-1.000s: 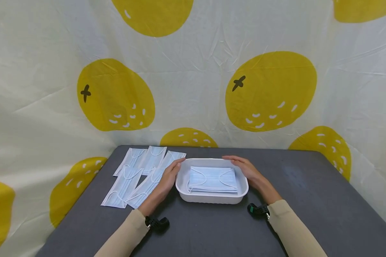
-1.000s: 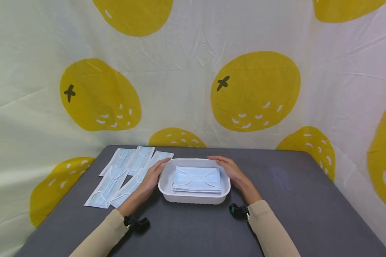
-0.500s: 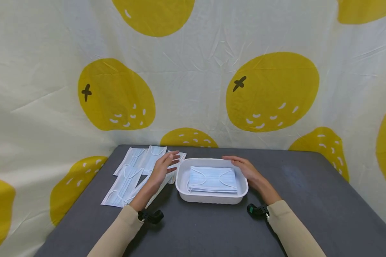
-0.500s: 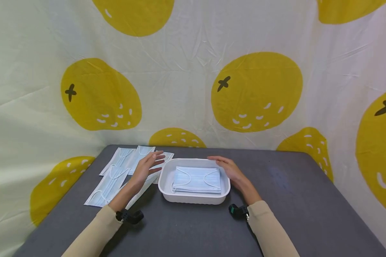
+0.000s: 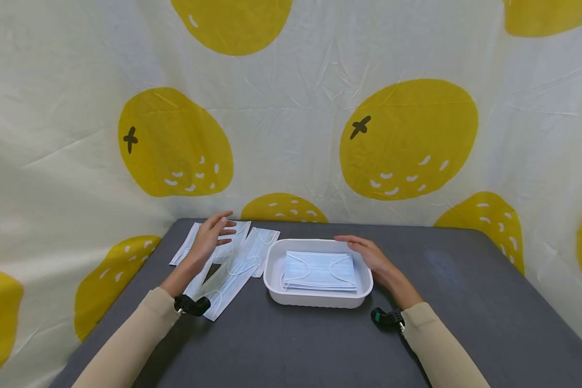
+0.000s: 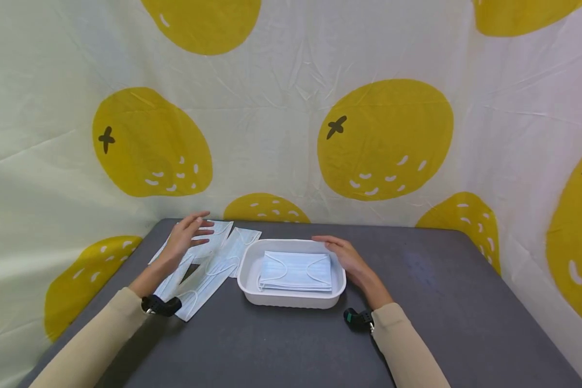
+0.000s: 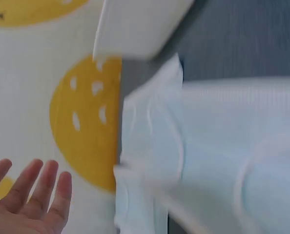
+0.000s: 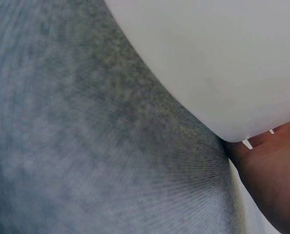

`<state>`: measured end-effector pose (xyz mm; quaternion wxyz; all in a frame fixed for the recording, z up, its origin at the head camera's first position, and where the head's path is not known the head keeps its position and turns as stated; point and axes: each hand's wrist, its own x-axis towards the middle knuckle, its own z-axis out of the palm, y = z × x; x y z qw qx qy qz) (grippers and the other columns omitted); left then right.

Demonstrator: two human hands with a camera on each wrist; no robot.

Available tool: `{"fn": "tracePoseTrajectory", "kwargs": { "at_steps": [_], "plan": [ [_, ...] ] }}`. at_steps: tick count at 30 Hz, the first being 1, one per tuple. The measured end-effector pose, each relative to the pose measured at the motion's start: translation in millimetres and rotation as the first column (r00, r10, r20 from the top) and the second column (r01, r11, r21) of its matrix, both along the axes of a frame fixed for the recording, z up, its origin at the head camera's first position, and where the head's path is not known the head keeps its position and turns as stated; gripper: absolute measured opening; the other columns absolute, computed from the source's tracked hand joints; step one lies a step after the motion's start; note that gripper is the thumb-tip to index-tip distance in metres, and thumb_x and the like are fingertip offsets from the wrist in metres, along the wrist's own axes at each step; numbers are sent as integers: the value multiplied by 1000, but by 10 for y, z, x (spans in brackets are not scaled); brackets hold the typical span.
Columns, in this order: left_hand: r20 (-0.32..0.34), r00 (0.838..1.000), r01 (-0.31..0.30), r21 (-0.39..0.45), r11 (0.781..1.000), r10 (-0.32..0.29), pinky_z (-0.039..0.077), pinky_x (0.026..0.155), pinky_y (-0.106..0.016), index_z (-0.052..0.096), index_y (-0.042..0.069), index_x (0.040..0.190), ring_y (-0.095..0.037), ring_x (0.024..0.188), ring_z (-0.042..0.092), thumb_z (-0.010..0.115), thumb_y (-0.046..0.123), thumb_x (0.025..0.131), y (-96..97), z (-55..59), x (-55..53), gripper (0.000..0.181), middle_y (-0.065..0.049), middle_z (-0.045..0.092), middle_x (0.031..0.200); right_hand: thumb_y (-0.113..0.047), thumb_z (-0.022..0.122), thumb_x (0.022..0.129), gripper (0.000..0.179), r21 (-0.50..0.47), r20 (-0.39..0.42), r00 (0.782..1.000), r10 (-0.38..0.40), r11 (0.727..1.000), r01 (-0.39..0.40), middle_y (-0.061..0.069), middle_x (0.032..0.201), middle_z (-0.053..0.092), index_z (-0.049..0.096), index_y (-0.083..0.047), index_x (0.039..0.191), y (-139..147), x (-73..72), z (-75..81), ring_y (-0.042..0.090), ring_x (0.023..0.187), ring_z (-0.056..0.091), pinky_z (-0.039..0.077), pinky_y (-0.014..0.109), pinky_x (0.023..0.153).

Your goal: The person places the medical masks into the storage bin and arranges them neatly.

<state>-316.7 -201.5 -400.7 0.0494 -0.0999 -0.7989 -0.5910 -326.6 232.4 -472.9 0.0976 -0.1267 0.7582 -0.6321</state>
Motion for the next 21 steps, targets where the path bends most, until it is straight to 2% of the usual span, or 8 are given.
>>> {"fn": "tracePoseTrajectory", "kwargs": {
  "at_steps": [7,14,17,21],
  "plan": [
    [4,999,-34,-76,997,34,54,105,-54,48,6,152,-45,123,64,41,38,112,-478,13,-163,52,-33,60,138,-20,40,111,42,5,-1,1000,-7,1000,7,16,158,50,55,-8,149,-9,-2,-2,34,143,49,41,50,118],
    [21,995,-94,-137,986,98,59,99,-44,46,-3,150,-47,119,65,46,30,111,-847,-117,-295,51,-35,60,135,-19,39,112,42,4,-13,1000,-4,1000,5,14,157,51,56,-10,149,3,-1,-17,32,142,50,44,44,115],
    [43,989,-133,-193,972,144,56,103,-51,46,-5,149,-50,120,64,47,29,111,-955,-188,-322,51,-36,59,135,-20,40,112,42,7,-20,1000,-5,1000,5,15,157,51,56,-9,149,12,-14,-33,33,141,50,44,44,115],
    [61,978,-174,-285,943,199,53,106,-55,45,-6,149,-48,120,64,46,27,111,-1063,-232,-320,51,-35,60,134,-21,41,112,42,7,-22,1000,2,1000,-2,17,158,50,54,-8,150,10,-31,-50,35,142,50,44,45,115]
  ]
}}
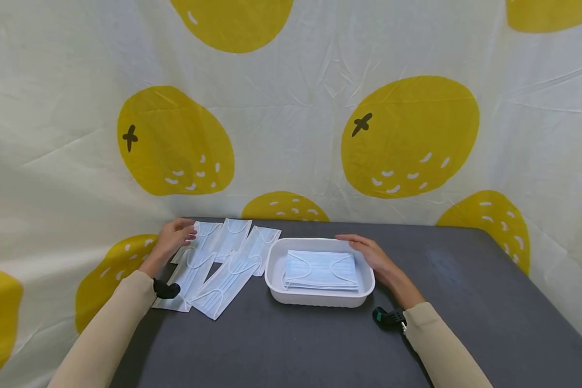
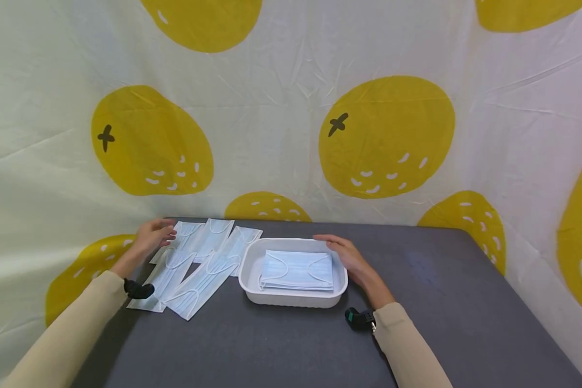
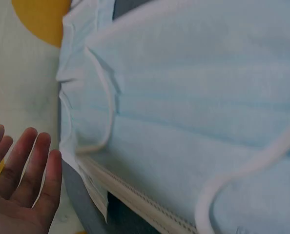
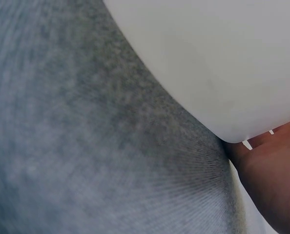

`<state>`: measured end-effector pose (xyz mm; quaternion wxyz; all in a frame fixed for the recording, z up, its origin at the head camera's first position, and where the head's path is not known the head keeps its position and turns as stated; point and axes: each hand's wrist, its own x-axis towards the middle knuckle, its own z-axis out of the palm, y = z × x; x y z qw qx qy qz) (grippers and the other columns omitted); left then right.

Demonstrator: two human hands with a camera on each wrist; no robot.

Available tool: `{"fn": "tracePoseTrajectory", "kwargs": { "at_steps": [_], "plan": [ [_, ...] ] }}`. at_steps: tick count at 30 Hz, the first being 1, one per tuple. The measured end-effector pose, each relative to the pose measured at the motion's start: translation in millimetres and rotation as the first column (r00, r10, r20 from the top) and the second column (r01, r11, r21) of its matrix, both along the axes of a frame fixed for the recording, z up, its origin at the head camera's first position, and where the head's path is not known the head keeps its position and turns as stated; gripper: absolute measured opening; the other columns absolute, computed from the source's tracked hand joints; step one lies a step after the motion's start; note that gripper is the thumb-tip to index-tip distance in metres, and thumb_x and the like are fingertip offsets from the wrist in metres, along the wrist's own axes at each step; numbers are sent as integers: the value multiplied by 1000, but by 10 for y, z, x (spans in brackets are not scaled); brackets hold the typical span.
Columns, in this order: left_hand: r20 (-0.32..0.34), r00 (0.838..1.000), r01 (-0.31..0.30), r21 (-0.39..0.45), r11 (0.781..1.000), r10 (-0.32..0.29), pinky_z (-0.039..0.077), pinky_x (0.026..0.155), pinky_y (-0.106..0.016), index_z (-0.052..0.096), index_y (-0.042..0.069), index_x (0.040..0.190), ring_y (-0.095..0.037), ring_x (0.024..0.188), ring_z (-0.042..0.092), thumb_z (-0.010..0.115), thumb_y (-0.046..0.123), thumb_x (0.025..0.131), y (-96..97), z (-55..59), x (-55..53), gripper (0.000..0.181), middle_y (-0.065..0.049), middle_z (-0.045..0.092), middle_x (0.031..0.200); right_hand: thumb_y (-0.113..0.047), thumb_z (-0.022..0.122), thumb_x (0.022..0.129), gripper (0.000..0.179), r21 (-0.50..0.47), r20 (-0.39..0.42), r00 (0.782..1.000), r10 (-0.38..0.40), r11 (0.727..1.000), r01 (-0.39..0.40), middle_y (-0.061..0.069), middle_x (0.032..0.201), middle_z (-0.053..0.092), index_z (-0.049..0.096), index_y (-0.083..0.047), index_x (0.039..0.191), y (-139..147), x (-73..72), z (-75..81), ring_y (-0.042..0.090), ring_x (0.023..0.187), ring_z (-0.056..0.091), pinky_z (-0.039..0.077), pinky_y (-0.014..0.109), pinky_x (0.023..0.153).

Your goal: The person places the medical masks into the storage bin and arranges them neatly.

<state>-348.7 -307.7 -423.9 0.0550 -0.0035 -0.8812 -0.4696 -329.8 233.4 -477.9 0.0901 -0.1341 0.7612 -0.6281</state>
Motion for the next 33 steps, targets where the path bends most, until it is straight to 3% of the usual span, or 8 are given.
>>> {"fn": "tracePoseTrajectory", "kwargs": {
  "at_steps": [6,11,21,33],
  "plan": [
    [27,997,-64,-58,996,66,56,103,-51,42,-7,150,-46,117,65,47,20,110,-145,-93,-50,49,-35,60,135,-21,41,112,42,8,13,1000,-13,1000,13,16,157,51,55,-9,149,-1,8,-5,32,140,52,49,35,108],
    [41,991,-124,-133,983,131,56,103,-53,45,-6,149,-45,114,65,51,16,107,-251,-200,-102,48,-34,58,135,-21,40,112,42,9,1,1000,0,1000,0,16,157,51,55,-9,150,-10,15,-16,33,141,51,48,34,109],
    [38,989,-130,-220,967,142,51,107,-59,47,-9,145,-48,117,57,67,6,96,-303,-259,-171,56,-36,55,136,-23,42,112,42,3,-5,1000,-7,1000,7,16,157,50,55,-9,149,-5,4,-14,23,136,55,45,40,113],
    [60,985,-132,-324,937,159,55,102,-58,48,-9,144,-46,109,60,68,-1,93,-225,-282,-196,55,-36,55,135,-21,39,112,42,10,23,999,-24,1000,23,14,157,51,56,-11,149,-8,3,-9,27,139,52,43,45,116]
  ]
}}
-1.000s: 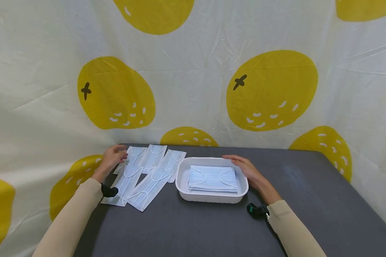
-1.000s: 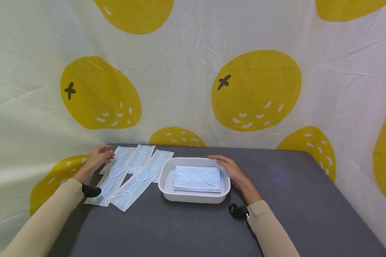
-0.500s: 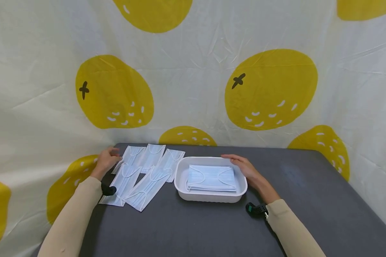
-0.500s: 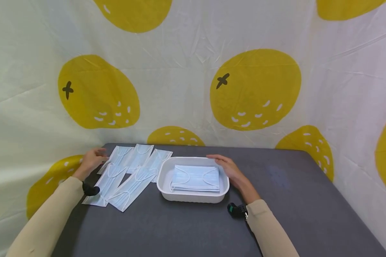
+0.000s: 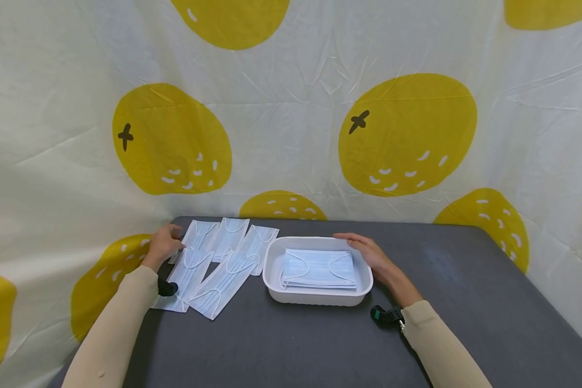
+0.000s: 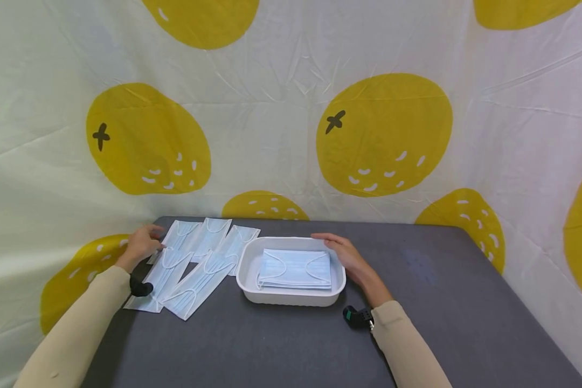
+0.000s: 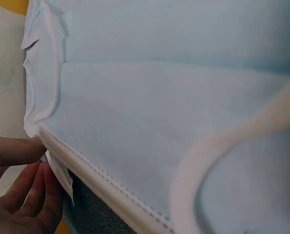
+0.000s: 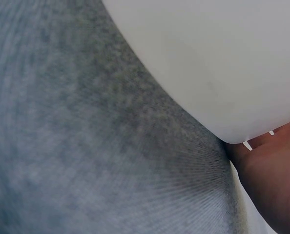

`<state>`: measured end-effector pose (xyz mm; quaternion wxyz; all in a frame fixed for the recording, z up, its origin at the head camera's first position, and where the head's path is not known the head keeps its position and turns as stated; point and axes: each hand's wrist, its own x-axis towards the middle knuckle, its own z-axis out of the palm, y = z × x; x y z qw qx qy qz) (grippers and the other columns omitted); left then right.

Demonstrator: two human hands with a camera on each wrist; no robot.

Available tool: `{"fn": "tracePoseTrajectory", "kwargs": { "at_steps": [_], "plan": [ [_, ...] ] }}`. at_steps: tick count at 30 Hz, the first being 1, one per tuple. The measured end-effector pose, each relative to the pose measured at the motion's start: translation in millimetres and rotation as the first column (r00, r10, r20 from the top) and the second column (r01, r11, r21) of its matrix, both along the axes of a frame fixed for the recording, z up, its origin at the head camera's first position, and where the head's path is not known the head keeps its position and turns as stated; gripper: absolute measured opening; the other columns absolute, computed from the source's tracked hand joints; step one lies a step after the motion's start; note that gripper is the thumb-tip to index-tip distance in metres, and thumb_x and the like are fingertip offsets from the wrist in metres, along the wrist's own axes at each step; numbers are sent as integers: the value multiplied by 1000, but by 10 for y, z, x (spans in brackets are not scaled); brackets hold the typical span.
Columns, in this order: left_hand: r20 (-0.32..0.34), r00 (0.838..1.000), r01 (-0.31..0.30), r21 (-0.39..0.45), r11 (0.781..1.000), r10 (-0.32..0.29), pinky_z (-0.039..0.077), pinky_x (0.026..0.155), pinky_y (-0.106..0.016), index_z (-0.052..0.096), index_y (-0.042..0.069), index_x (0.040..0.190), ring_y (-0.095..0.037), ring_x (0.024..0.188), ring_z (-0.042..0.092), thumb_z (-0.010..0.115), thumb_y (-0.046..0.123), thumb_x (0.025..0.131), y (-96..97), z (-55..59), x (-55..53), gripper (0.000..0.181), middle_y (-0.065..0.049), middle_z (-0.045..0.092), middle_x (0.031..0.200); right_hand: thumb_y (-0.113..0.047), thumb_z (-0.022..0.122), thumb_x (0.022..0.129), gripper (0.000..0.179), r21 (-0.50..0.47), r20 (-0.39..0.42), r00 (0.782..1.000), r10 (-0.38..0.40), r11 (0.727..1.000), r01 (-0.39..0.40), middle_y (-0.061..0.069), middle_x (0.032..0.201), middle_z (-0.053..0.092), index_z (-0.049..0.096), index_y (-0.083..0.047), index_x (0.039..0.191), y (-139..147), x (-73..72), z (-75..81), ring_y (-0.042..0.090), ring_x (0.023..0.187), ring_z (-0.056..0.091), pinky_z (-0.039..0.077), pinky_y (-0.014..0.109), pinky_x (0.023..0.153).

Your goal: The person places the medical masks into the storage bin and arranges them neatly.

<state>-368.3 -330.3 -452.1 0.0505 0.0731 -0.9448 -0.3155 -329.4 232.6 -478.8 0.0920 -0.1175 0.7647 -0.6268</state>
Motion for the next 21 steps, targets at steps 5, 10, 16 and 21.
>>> {"fn": "tracePoseTrajectory", "kwargs": {
  "at_steps": [5,10,16,21],
  "plan": [
    [0,1000,22,-3,1000,-22,55,102,-57,55,-7,137,-45,108,59,64,-3,94,-2,11,-5,44,-34,58,132,-22,39,112,43,-2,-17,1000,13,1000,-13,16,159,48,54,-9,150,1,7,-4,31,142,49,41,48,117],
    [36,999,37,-9,999,-36,52,107,-56,65,-3,130,-44,114,52,54,-3,94,5,16,-17,38,-32,56,136,-22,40,112,43,-6,-27,999,23,1000,-23,19,158,49,53,-6,150,6,18,-8,32,141,50,45,42,114],
    [53,998,30,44,999,-33,55,93,-42,62,-3,137,-41,115,46,48,1,96,1,91,-17,44,-31,48,145,-20,40,112,43,-21,-31,999,25,999,-25,17,159,48,54,-6,149,2,22,1,32,144,47,42,45,117],
    [15,999,43,77,996,-44,45,62,-25,60,-8,137,-38,103,48,50,2,95,-9,133,-21,44,-33,48,142,-20,40,112,42,-23,-40,999,26,999,-27,18,160,46,55,-5,149,2,17,16,35,148,40,32,55,123]
  ]
}}
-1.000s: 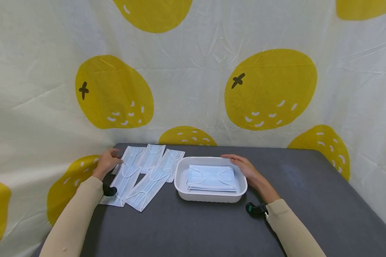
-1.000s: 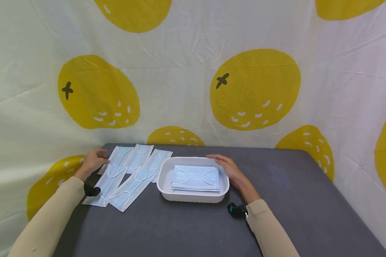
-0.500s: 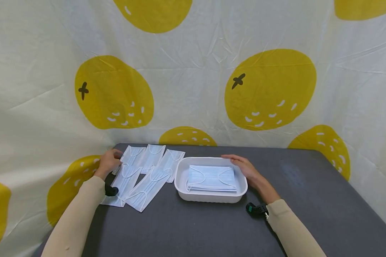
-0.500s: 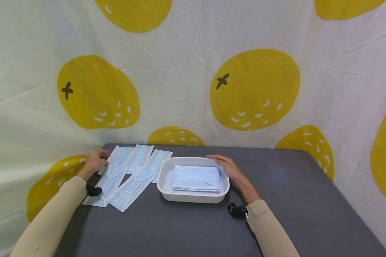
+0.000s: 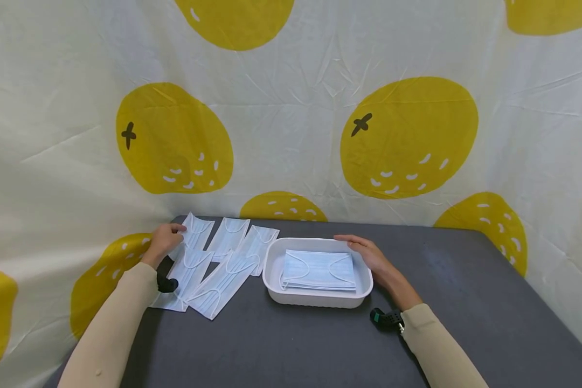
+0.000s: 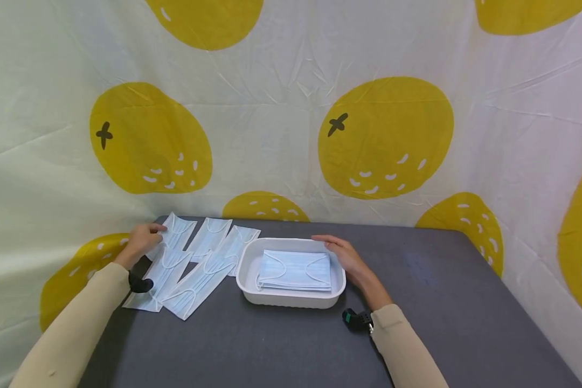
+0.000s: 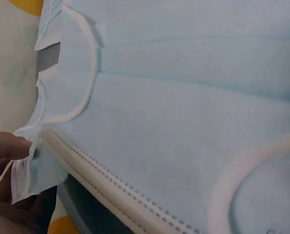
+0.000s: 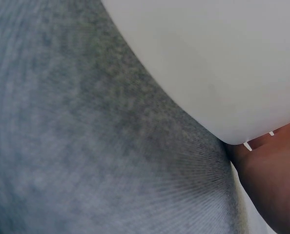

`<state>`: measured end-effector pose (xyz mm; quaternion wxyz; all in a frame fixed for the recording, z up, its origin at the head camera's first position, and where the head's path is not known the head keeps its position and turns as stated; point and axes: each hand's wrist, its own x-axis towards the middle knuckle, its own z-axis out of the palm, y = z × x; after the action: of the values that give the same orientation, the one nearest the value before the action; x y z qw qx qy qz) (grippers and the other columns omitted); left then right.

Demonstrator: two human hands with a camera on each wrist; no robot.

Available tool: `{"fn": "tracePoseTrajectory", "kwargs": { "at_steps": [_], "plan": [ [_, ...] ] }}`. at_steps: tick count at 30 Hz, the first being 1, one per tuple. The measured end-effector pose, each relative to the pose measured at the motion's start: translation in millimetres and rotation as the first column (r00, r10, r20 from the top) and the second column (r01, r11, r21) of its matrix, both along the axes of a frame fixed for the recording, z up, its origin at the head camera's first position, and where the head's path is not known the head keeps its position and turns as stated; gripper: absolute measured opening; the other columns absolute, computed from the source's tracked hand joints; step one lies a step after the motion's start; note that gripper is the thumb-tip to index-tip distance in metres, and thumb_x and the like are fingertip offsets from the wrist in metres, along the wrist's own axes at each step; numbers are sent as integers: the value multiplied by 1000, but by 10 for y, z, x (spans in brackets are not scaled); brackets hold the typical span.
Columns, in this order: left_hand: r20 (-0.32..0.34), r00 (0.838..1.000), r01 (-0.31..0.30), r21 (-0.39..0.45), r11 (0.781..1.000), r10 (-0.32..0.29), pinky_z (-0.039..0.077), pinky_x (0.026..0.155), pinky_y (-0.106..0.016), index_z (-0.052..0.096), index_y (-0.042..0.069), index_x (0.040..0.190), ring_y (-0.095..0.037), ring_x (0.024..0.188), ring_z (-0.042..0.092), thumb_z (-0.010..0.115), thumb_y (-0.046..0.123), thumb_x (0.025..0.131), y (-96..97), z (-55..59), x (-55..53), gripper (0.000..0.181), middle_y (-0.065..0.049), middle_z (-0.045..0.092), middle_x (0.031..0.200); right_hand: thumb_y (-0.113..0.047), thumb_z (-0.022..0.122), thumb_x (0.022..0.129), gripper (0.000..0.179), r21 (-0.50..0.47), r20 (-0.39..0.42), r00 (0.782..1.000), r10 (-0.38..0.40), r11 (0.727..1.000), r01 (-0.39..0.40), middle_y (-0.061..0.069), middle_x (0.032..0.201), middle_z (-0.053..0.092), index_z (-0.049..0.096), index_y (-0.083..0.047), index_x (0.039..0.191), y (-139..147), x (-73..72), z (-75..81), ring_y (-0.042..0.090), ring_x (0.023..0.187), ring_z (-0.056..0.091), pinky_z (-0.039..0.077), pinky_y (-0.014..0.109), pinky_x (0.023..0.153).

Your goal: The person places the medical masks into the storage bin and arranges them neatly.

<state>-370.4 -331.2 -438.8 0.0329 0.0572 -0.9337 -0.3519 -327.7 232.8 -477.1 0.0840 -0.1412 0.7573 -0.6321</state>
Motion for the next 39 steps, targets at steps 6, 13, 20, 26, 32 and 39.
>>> {"fn": "tracePoseTrajectory", "kwargs": {
  "at_steps": [6,13,20,26,32,39],
  "plan": [
    [-53,999,-3,25,1000,5,41,53,-25,59,-10,136,-33,86,49,51,-3,91,15,78,35,46,-34,50,138,-21,40,112,43,-7,2,1000,4,1000,-4,17,159,47,54,-5,149,10,-5,-11,34,146,44,37,50,120],
    [-148,988,-35,18,999,37,39,49,-25,61,-10,136,-28,69,46,51,-7,92,22,123,39,45,-35,52,140,-22,42,112,43,3,-7,1000,7,1000,-7,16,158,49,55,-6,149,3,-5,-17,26,141,49,42,41,115],
    [-227,971,-75,28,997,80,41,48,-27,62,-5,137,-29,63,48,51,-6,91,50,249,34,47,-33,53,143,-22,43,111,42,20,-29,1000,0,1000,1,15,158,50,56,-5,147,-3,-8,-18,20,140,49,41,39,115],
    [-294,949,-102,46,994,111,47,54,-23,65,-2,136,-38,86,60,52,-1,91,133,399,34,47,-29,59,139,-21,41,112,43,-2,-7,1000,4,1000,-4,17,160,46,54,-4,149,19,-3,-25,32,145,44,38,48,119],
    [-339,935,-93,54,994,106,62,82,-46,65,1,137,-43,101,63,55,4,94,231,501,44,44,-28,60,138,-20,41,112,42,-4,-15,1000,0,1000,0,17,160,47,54,-4,149,22,-17,-34,28,144,45,36,49,120],
    [-416,906,-64,55,996,81,61,71,-38,68,3,134,-41,93,68,57,4,94,350,609,69,42,-25,64,136,-20,41,112,42,0,-16,1000,-4,1000,4,16,160,47,55,-5,149,26,-38,-58,18,138,50,38,47,119]
  ]
}}
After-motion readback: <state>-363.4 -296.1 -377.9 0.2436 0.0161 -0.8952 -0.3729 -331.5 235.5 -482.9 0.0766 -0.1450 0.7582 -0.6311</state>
